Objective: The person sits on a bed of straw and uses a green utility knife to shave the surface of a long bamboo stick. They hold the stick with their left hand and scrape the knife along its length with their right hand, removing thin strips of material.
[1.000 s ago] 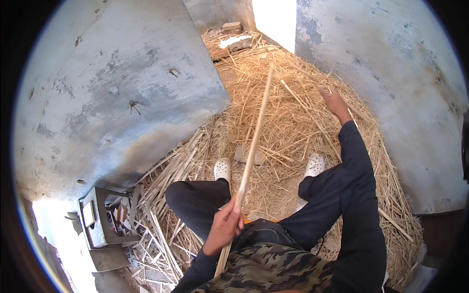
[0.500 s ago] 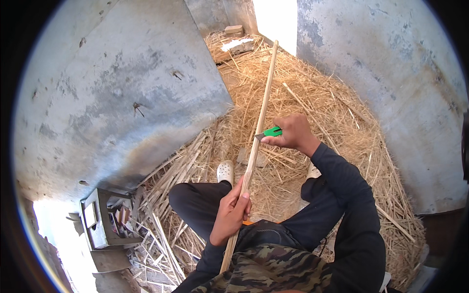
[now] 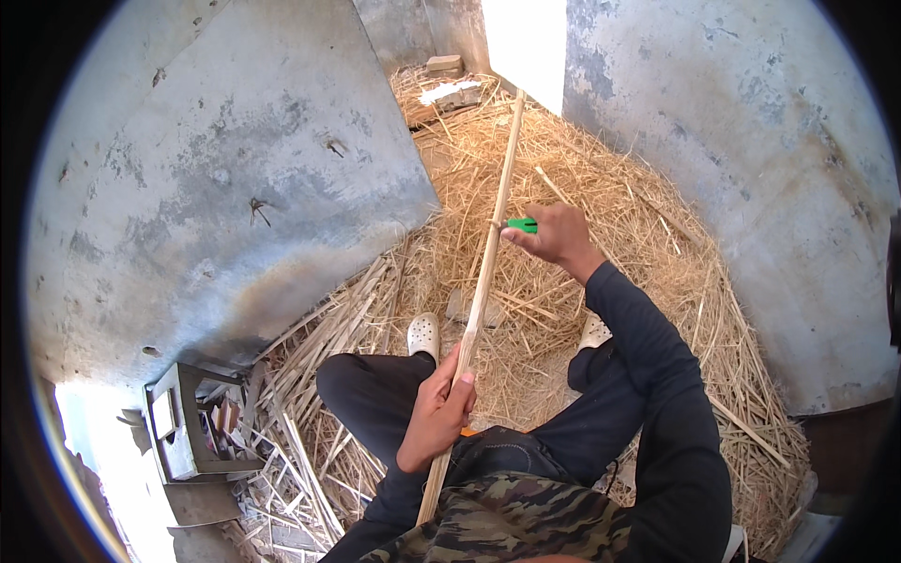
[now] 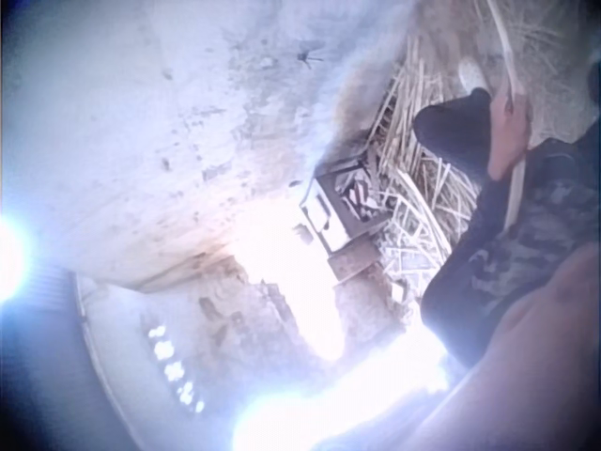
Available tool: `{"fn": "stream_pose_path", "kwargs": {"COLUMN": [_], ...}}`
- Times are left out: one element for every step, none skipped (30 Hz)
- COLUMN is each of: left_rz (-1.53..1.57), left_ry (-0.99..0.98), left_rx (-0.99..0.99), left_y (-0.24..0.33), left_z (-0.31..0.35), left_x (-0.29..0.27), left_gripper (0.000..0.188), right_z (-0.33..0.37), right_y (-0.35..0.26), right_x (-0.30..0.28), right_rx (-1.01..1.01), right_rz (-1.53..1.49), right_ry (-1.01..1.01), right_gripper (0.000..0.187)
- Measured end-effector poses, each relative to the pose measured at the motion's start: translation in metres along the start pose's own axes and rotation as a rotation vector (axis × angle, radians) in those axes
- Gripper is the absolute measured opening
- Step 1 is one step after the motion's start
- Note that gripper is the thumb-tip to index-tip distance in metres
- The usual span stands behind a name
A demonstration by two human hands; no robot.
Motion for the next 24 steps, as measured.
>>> {"fn": "stream_pose_path", "kwargs": {"left_rz": [0.002, -0.004, -0.007, -0.009, -0.009, -0.009, -0.008, -0.028, -0.037, -0.043, -0.051, -0.073, -0.096, -0.118, -0.158, -0.085, -0.011, -0.040, -0.068, -0.065, 0.012, 0.015, 0.084, 0.153], "left_ry": [-0.003, -0.017, -0.035, -0.052, -0.062, -0.072, -0.081, -0.097, -0.118, -0.148, -0.174, -0.193, -0.202, -0.220, -0.287, -0.312, -0.333, -0.259, -0.186, -0.107, -0.071, -0.051, -0.067, -0.077], "left_rx": [-0.008, -0.006, 0.000, 0.006, -0.005, -0.017, -0.023, 0.004, -0.032, -0.072, -0.107, -0.150, -0.193, -0.236, -0.184, -0.174, -0.162, -0.252, -0.341, -0.310, -0.222, -0.182, -0.149, -0.116], "left_y": [0.000, 0.001, 0.000, -0.001, -0.002, -0.003, -0.005, -0.010, -0.016, -0.017, -0.018, -0.022, -0.028, -0.034, -0.030, -0.041, -0.048, -0.057, -0.063, -0.061, -0.058, -0.048, -0.040, -0.033], "left_z": [0.001, 0.005, 0.007, 0.010, 0.014, 0.018, 0.021, 0.024, 0.026, 0.029, 0.033, 0.040, 0.053, 0.065, 0.078, 0.091, 0.097, 0.091, 0.082, 0.068, 0.054, 0.040, 0.029, 0.018], "left_x": [0.001, 0.002, 0.004, 0.007, 0.009, 0.012, 0.014, 0.016, 0.016, 0.020, 0.023, 0.024, 0.025, 0.026, 0.034, 0.037, 0.037, 0.025, 0.008, -0.004, -0.011, -0.014, -0.012, -0.011], "left_gripper": [0.054, 0.054, 0.054, 0.054, 0.054, 0.055, 0.055, 0.056, 0.056, 0.056, 0.056, 0.056, 0.056, 0.055, 0.054, 0.054, 0.054, 0.054, 0.054, 0.055, 0.055, 0.054, 0.054, 0.054], "right_z": [-0.004, -0.009, -0.014, -0.017, -0.018, -0.017, -0.019, -0.019, -0.021, -0.017, -0.013, -0.006, 0.002, 0.021, 0.045, 0.074, 0.091, 0.089, 0.083, 0.085, 0.072, 0.054, 0.044, 0.034], "right_y": [0.007, 0.012, 0.029, 0.050, 0.065, 0.076, 0.083, 0.095, 0.114, 0.137, 0.159, 0.182, 0.204, 0.234, 0.268, 0.302, 0.320, 0.308, 0.296, 0.278, 0.256, 0.231, 0.204, 0.176], "right_x": [-0.003, -0.004, -0.002, 0.001, 0.003, 0.001, -0.004, -0.009, -0.010, -0.011, -0.012, -0.016, -0.018, -0.025, -0.034, -0.027, -0.016, -0.014, -0.010, -0.012, -0.014, -0.015, -0.009, -0.005], "right_rx": [0.003, 0.004, 0.079, 0.154, 0.231, 0.263, 0.291, 0.326, 0.389, 0.458, 0.521, 0.630, 0.732, 0.801, 0.872, 0.965, 1.052, 1.008, 0.964, 0.930, 0.858, 0.785, 0.719, 0.649], "right_rz": [0.002, -0.007, 0.018, 0.042, 0.063, 0.037, 0.014, -0.005, 0.039, 0.091, 0.140, 0.116, 0.083, 0.104, 0.127, 0.112, 0.093, 0.064, 0.035, 0.021, 0.022, 0.023, -0.004, -0.036], "right_ry": [0.021, 0.041, 0.011, -0.019, -0.054, -0.041, -0.024, -0.006, -0.034, -0.066, -0.094, -0.048, -0.004, 0.055, 0.120, 0.068, 0.012, -0.017, -0.045, -0.088, -0.121, -0.143, -0.221, -0.297], "right_gripper": [0.077, 0.076, 0.075, 0.074, 0.073, 0.073, 0.072, 0.072, 0.076, 0.081, 0.088, 0.090, 0.092, 0.088, 0.085, 0.087, 0.090, 0.090, 0.090, 0.091, 0.089, 0.088, 0.084, 0.082]}}
Point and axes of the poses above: each hand's wrist, its own z-axis away from the middle knuckle, its own x-axis out of the palm, y = z × x, the point moved 9 cm from there along -z, towards the middle knuckle, and after that the axes turned 2 degrees about z, right-handed, at the moved point
